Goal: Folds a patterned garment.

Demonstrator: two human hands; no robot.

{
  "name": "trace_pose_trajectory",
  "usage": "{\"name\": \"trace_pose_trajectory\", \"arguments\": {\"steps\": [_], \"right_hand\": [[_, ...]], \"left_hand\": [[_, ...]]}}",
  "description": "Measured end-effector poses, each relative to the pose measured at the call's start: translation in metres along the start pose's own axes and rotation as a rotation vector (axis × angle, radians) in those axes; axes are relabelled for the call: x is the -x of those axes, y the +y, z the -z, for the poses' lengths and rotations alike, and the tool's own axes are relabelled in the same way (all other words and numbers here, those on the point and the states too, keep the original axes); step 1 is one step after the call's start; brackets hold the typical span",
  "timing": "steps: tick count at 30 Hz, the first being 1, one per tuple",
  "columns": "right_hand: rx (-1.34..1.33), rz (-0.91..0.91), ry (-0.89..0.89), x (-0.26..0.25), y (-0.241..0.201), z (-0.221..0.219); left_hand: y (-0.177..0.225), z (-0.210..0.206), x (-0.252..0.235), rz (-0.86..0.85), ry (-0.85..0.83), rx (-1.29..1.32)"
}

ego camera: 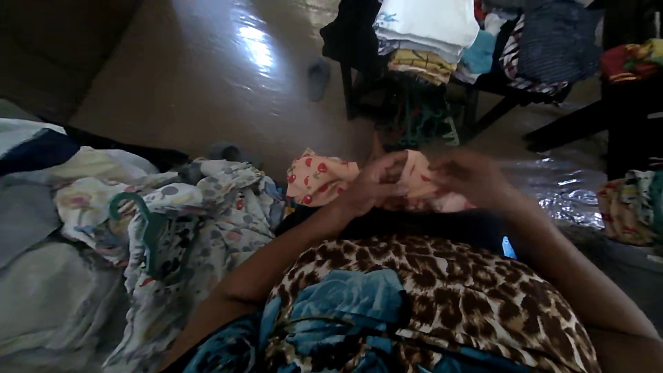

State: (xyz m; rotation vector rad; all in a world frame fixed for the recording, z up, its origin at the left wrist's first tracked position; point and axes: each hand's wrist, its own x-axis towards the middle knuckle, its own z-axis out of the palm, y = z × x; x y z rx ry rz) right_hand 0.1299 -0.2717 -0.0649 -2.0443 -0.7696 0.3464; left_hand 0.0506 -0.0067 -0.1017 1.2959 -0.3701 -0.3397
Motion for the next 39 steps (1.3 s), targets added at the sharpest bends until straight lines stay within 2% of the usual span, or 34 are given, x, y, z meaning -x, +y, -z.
{"name": "trace_pose_trajectory", "arguments": {"steps": [5,10,14,18,20,26,28,33,36,39], "right_hand": [[0.110,0.060,-0.048,-0.001,-0.003,0.002],[0.125,-0.009,-0.102,0.002,-0.006,-0.002],[0.143,0.012,-0.075,0.000,-0.002,-0.001],[0.199,-0.095,-0.170,-0.002,0.010,-0.002],[0.234,-0.088,-0.130,0.000,0.017,-0.004],[0.229,0.085,0.054,0.004,0.018,0.005],[0.236,0.085,0.058,0.002,0.017,0.006],[0.171,-0.051,-0.028,0.004,0.013,-0.001],[0.159,-0.015,-0.033,0.003,0.015,-0.009],[0.208,0.097,-0.022,-0.002,0.020,-0.019]], "left_hand": [[0.001,-0.002,-0.019,0.045,0.202,0.060],[0.010,-0.010,-0.008,0.034,0.263,-0.034],[0.018,-0.008,0.003,0.025,0.206,-0.088],[0.019,-0.002,0.012,-0.026,0.224,-0.137],[0.018,0.002,0.013,-0.057,0.248,-0.134],[0.022,0.001,0.014,-0.027,0.375,-0.276],[0.012,0.006,0.001,-0.068,0.421,-0.309],[0.008,0.002,-0.021,-0.114,0.555,-0.263],[0.006,0.007,-0.023,-0.138,0.522,-0.237],[0.007,0.002,-0.022,-0.150,0.501,-0.261]]}}
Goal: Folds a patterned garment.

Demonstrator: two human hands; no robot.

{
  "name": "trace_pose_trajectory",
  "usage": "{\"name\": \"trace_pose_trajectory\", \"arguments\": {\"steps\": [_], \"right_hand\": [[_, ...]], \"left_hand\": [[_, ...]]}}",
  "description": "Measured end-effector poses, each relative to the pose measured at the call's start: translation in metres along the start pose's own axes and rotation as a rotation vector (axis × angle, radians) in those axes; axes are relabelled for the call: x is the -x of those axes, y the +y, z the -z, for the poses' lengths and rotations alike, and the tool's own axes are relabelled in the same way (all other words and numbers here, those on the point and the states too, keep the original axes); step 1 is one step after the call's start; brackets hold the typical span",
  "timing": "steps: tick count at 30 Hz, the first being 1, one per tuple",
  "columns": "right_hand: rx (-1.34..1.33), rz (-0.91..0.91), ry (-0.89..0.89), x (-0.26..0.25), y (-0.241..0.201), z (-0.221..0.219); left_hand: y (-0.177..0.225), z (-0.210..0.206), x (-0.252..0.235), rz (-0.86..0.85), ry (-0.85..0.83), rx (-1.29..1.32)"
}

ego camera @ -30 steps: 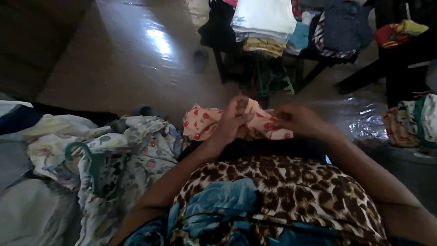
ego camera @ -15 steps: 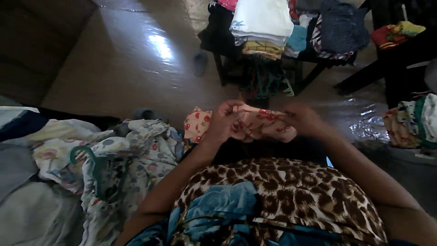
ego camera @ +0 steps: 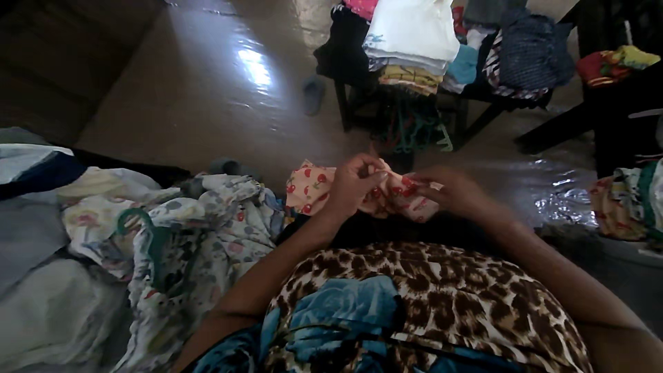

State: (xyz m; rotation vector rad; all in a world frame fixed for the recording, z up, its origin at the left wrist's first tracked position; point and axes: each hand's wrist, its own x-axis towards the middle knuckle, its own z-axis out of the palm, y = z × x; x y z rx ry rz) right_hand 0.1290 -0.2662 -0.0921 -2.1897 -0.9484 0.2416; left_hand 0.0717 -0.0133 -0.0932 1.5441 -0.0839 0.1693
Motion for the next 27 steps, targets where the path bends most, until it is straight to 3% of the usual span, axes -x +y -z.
{"name": "trace_pose_trajectory", "arguments": {"steps": [7,11,14,16,20,22,24,27], "right_hand": [[-0.034,0.048,0.003,-0.012,-0.022,-0.015],[-0.059,-0.108,-0.045,-0.011,-0.032,-0.012],[-0.070,-0.177,0.050,-0.009,-0.017,-0.007],[-0.112,-0.246,0.138,-0.006,0.000,-0.002],[-0.178,-0.465,0.238,0.004,0.055,-0.001],[-0.025,-0.596,0.185,0.011,0.088,-0.011],[0.138,-0.743,0.035,0.014,0.103,-0.022],[0.258,-0.753,-0.141,0.008,0.091,-0.028]], "left_hand": [[0.011,-0.003,0.010,0.028,-0.150,-0.038],[0.018,0.005,0.026,0.035,-0.251,-0.058],[0.026,0.013,0.011,-0.009,-0.171,-0.391],[0.008,0.041,-0.009,-0.040,-0.109,-0.676],[-0.012,0.114,-0.025,0.336,-0.155,-1.078],[-0.033,0.137,-0.019,0.421,-0.186,-1.128],[-0.055,0.140,-0.005,0.350,-0.110,-1.091],[-0.073,0.131,0.010,0.197,0.056,-1.076]]}}
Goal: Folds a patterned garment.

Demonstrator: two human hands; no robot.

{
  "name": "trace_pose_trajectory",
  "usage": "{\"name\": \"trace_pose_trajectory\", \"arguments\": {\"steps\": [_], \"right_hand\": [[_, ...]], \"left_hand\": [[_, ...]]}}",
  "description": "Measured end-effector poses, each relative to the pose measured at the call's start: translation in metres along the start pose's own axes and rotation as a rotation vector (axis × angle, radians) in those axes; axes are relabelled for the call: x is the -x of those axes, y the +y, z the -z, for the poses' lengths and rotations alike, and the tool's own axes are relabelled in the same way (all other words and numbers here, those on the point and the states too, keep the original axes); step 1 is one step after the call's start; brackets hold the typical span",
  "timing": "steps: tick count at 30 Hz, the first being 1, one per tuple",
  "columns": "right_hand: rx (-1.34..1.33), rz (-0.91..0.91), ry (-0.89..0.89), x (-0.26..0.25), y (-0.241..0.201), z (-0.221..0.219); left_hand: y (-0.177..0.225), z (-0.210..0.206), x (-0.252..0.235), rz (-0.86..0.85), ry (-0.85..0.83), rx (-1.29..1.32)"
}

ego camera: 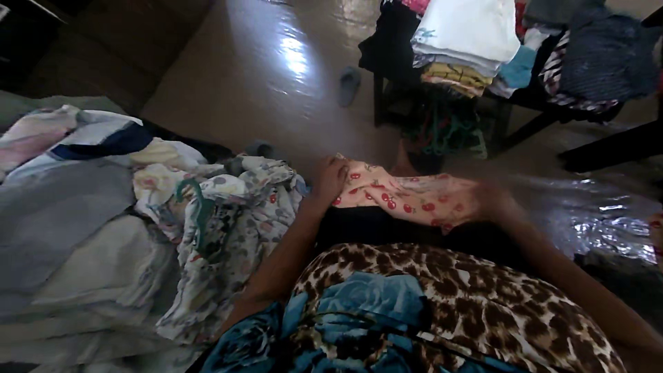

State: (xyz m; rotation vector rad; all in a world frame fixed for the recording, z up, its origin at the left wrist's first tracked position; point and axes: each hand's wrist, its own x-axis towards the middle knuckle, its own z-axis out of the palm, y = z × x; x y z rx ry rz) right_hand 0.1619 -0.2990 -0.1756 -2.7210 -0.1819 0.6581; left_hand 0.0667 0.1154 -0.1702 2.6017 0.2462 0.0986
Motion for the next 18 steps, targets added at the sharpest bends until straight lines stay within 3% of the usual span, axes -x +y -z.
{"name": "trace_pose_trajectory", "arguments": {"steps": [2,7,9,18], "right_hand": [[0.063,0.050,-0.052,0.000,-0.004,-0.002],[0.094,0.039,-0.064,0.001,-0.007,0.002],[0.084,0.032,-0.052,0.003,-0.007,0.001],[0.114,0.041,-0.038,0.005,-0.008,0.003]], "left_hand": [[0.002,0.001,0.000,-0.001,-0.021,-0.017],[0.014,0.022,-0.021,-0.048,-0.371,-0.169],[0.024,0.024,-0.029,-0.051,-0.422,-0.227],[0.037,0.007,-0.023,0.070,-0.257,-0.214]]}}
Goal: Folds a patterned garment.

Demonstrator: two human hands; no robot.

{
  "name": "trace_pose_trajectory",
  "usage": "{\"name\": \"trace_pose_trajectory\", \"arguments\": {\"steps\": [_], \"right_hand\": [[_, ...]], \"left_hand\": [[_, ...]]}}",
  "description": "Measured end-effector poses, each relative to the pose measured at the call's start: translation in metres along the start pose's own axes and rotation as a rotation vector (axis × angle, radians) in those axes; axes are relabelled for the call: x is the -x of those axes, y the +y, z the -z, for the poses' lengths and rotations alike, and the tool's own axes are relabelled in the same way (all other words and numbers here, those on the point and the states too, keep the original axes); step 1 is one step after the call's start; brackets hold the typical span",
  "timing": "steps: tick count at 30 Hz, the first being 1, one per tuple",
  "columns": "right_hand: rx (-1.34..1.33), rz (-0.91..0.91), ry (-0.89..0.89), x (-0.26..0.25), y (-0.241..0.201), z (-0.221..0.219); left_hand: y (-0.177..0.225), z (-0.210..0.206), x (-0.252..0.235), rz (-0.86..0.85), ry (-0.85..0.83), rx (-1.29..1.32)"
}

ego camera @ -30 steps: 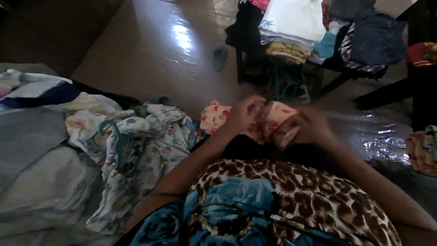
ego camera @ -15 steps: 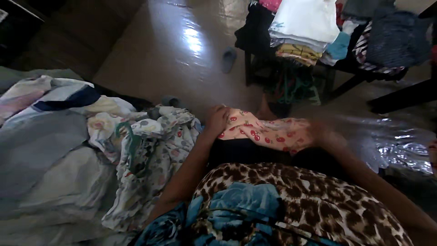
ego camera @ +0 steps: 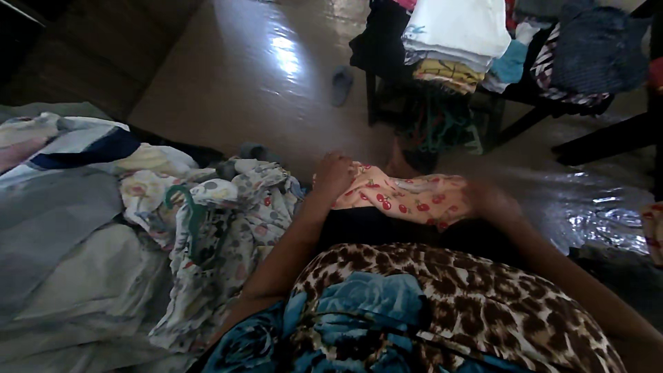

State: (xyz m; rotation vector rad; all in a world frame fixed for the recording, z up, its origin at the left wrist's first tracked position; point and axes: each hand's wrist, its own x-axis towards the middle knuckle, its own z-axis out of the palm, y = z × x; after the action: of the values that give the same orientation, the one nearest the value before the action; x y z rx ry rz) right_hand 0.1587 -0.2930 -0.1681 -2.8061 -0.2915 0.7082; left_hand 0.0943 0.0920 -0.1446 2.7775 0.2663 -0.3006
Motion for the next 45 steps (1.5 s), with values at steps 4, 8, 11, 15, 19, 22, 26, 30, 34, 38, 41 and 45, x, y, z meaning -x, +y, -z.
{"name": "trace_pose_trajectory", "arguments": {"steps": [4,8,11,15,19,22,26,30,34,38,41,45], "right_hand": [[-0.025,-0.018,-0.050,0.000,-0.005,0.004],[-0.002,0.007,-0.043,0.002,-0.005,0.005],[-0.028,-0.009,-0.037,0.004,-0.003,0.003],[-0.062,0.001,0.011,0.001,0.003,-0.003],[-0.084,-0.009,0.055,0.002,0.013,-0.010],[-0.116,0.004,0.072,-0.001,0.008,-0.001],[-0.109,-0.039,0.033,0.007,0.003,0.001],[-0.128,-0.066,0.021,0.011,-0.003,0.003],[-0.097,-0.091,0.017,0.012,0.000,0.002],[-0.059,0.006,0.094,-0.014,0.027,-0.022],[-0.094,0.002,0.091,-0.012,0.025,-0.021],[-0.108,0.060,0.091,-0.023,0.032,-0.027]], "left_hand": [[0.001,0.010,0.012,0.127,0.012,0.022],[-0.018,0.011,0.012,0.151,-0.032,0.119],[-0.026,0.016,0.011,0.160,-0.113,0.254],[-0.036,0.012,0.008,0.154,-0.049,0.299],[-0.037,0.017,0.020,0.029,0.075,0.380],[-0.053,0.033,0.031,-0.190,0.142,0.630],[-0.073,0.034,0.042,-0.342,-0.077,0.698],[-0.061,0.029,0.046,-0.272,-0.214,0.499],[-0.055,0.033,0.047,-0.321,-0.208,0.369],[-0.048,0.042,0.052,-0.480,-0.118,0.185],[-0.035,0.038,0.056,-0.504,-0.159,0.168],[-0.023,0.031,0.053,-0.412,-0.247,0.111]]}}
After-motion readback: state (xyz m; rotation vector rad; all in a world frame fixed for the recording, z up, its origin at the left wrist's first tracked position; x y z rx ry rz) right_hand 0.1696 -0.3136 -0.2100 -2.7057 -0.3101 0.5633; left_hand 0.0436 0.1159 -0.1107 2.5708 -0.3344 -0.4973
